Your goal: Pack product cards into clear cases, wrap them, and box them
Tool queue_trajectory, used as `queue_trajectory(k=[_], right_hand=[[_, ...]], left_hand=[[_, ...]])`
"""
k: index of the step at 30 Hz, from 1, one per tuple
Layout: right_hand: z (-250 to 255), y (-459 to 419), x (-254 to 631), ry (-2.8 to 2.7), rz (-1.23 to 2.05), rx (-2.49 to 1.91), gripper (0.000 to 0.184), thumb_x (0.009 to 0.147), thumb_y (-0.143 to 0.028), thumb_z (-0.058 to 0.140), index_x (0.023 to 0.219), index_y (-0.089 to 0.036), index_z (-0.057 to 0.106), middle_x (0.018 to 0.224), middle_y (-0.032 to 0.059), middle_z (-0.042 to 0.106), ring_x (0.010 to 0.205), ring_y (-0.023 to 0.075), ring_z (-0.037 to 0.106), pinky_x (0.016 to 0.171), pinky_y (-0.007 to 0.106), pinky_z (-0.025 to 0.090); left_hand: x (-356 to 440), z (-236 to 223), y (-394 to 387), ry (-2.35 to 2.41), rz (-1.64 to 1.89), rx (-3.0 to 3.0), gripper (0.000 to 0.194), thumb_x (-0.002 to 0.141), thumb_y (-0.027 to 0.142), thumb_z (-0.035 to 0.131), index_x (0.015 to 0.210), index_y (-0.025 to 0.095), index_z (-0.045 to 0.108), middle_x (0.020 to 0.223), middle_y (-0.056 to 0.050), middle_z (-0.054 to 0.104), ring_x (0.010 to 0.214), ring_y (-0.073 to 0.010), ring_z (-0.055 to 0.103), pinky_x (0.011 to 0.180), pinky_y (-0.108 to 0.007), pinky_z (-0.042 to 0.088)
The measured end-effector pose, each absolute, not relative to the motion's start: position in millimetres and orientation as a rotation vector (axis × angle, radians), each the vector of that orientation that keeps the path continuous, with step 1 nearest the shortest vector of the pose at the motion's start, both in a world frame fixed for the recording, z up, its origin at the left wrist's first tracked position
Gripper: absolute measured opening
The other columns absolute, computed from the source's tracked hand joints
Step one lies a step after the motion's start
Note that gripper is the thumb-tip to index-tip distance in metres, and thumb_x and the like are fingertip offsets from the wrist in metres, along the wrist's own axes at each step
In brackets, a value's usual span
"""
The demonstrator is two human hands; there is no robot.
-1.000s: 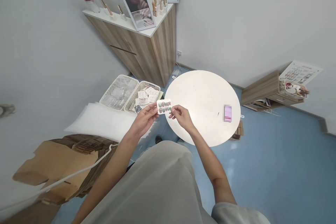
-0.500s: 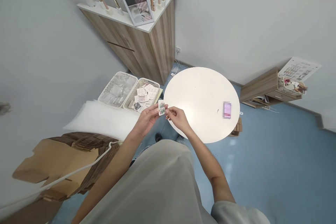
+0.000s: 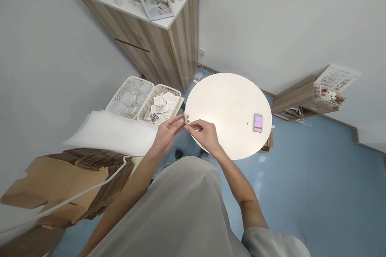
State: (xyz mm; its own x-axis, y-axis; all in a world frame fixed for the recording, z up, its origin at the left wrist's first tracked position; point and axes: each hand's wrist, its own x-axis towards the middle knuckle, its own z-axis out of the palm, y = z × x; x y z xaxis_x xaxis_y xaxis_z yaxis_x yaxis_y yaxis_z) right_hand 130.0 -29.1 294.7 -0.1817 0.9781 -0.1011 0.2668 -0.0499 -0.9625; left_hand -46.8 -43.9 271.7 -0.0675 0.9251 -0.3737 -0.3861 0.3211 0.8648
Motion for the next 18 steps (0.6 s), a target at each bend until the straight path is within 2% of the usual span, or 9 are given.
queue_trajectory(k=[8,13,18], right_hand=[[294.9,-21.6,140.0,-1.363,1.367,-1.415,0.037,0.086,-0.058,0.081,0.083,-0.021,0.079,0.081,0.0062,0.079,0.076,0.023,0.076,0.076,0.036,0.062],[287.4,-16.6,139.7,-1.326,1.412,-1.369,0.044,0.086,-0.064,0.081,0.087,-0.021,0.077,0.083,0.0065,0.078,0.076,0.0219,0.075,0.073,0.035,0.062],[283.2,-11.8,137.5,-1.297,1.477,-1.295,0.05,0.085,-0.07,0.081,0.093,-0.022,0.073,0.079,0.0036,0.075,0.071,0.0195,0.073,0.069,0.033,0.062]], left_hand=[[-62.3,271.0,-40.7,1.296,1.246,0.552,0.06,0.068,0.047,0.1,0.113,0.013,0.082,0.111,-0.014,0.083,0.101,-0.0273,0.078,0.095,-0.045,0.067],[-66.9,283.4,-35.6,1.278,1.239,0.632,0.062,0.07,0.048,0.099,0.119,0.014,0.08,0.111,-0.014,0.083,0.105,-0.0289,0.078,0.092,-0.044,0.067],[-68.8,284.3,-32.0,1.32,1.243,0.727,0.058,0.066,0.045,0.1,0.112,0.014,0.083,0.11,-0.015,0.083,0.107,-0.0335,0.077,0.095,-0.049,0.064]])
